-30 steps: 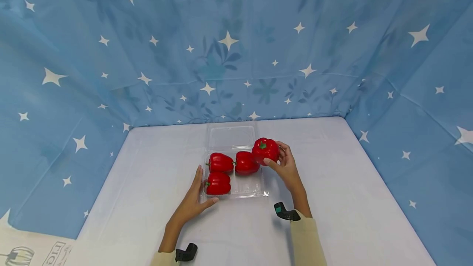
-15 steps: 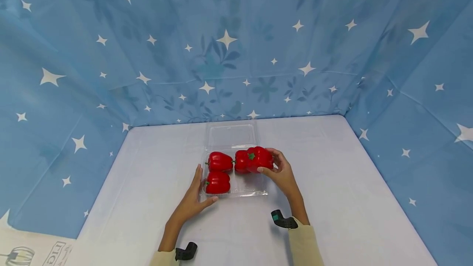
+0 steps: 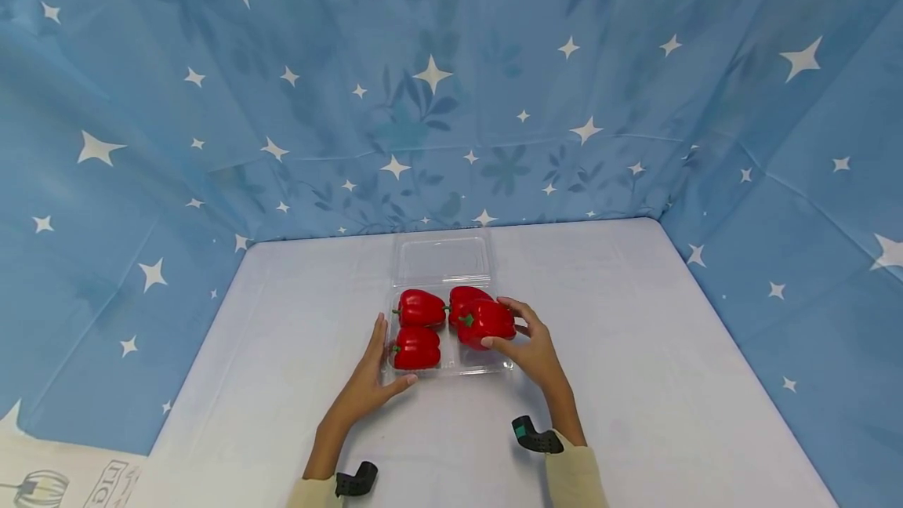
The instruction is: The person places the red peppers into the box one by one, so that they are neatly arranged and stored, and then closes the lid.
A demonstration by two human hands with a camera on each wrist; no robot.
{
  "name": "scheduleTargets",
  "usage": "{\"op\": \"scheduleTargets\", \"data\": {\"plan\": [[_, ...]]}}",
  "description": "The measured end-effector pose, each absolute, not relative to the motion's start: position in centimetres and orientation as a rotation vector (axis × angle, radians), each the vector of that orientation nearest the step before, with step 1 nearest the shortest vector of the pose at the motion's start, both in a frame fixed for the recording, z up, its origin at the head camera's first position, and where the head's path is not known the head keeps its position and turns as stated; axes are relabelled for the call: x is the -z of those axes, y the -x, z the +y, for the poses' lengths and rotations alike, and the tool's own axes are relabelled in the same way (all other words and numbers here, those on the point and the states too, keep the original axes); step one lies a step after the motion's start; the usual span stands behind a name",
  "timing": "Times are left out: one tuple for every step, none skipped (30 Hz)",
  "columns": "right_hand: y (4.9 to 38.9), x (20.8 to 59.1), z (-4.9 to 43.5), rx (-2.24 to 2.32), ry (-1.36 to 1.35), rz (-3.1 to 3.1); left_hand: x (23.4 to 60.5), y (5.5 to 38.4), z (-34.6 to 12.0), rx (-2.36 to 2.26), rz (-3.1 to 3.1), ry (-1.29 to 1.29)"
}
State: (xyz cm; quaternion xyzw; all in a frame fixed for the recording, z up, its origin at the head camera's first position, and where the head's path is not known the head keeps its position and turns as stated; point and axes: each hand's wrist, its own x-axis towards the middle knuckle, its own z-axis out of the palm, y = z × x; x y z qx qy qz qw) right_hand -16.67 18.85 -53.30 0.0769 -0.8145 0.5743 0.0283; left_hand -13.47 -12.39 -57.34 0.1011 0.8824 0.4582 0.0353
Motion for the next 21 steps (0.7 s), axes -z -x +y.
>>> {"op": "scheduleTargets", "data": {"plan": [[16.5, 53.4, 18.7, -1.772, -0.228, -2.520, 57.3, 13.5, -12.4, -1.406, 2.712, -0.312], [16.4, 53.4, 18.6, -1.767, -0.224, -2.527, 57.3, 13.4, -12.4, -1.406, 2.711, -0.311], [16.3, 53.5, 18.5, -1.762, -0.222, -2.534, 57.3, 13.4, -12.4, -1.408, 2.710, -0.310], [16.1, 53.6, 18.4, -1.757, -0.227, -2.541, 57.3, 13.4, -12.4, -1.411, 2.706, -0.306], [16.0, 53.7, 18.3, -1.743, -0.235, -2.552, 57.3, 13.4, -12.3, -1.413, 2.703, -0.304], [15.9, 53.8, 18.2, -1.729, -0.247, -2.562, 57.3, 13.4, -12.3, -1.416, 2.699, -0.300], [15.8, 53.9, 18.1, -1.709, -0.255, -2.574, 57.3, 13.4, -12.3, -1.419, 2.697, -0.296], [15.7, 53.9, 17.9, -1.690, -0.264, -2.581, 57.3, 13.4, -12.3, -1.421, 2.697, -0.300], [15.6, 54.0, 17.8, -1.675, -0.270, -2.586, 57.4, 13.3, -12.3, -1.419, 2.696, -0.299], [15.5, 54.1, 17.7, -1.660, -0.278, -2.589, 57.4, 13.3, -12.3, -1.416, 2.696, -0.297], [15.5, 54.1, 17.5, -1.642, -0.284, -2.590, 57.4, 13.3, -12.3, -1.413, 2.696, -0.298], [15.4, 54.2, 17.4, -1.631, -0.290, -2.585, 57.4, 13.3, -12.3, -1.409, 2.697, -0.298], [15.4, 54.2, 17.3, -1.621, -0.294, -2.580, 57.4, 13.2, -12.3, -1.403, 2.699, -0.298], [15.4, 54.3, 17.2, -1.614, -0.294, -2.575, 57.4, 13.2, -12.3, -1.400, 2.701, -0.300], [15.4, 54.4, 17.1, -1.605, -0.295, -2.572, 57.4, 13.2, -12.3, -1.398, 2.700, -0.295], [15.4, 54.4, 17.0, -1.598, -0.295, -2.571, 57.3, 13.2, -12.3, -1.396, 2.703, -0.293], [15.4, 54.4, 16.9, -1.591, -0.296, -2.569, 57.3, 13.3, -12.3, -1.396, 2.706, -0.293], [15.4, 54.4, 16.9, -1.588, -0.296, -2.569, 57.3, 13.3, -12.3, -1.397, 2.707, -0.292], [15.4, 54.4, 16.8, -1.584, -0.293, -2.570, 57.3, 13.3, -12.3, -1.401, 2.708, -0.291], [15.4, 54.5, 16.7, -1.579, -0.290, -2.573, 57.2, 13.4, -12.3, -1.405, 2.710, -0.291], [15.4, 54.5, 16.7, -1.573, -0.292, -2.574, 57.2, 13.4, -12.4, -1.405, 2.710, -0.288]]}}
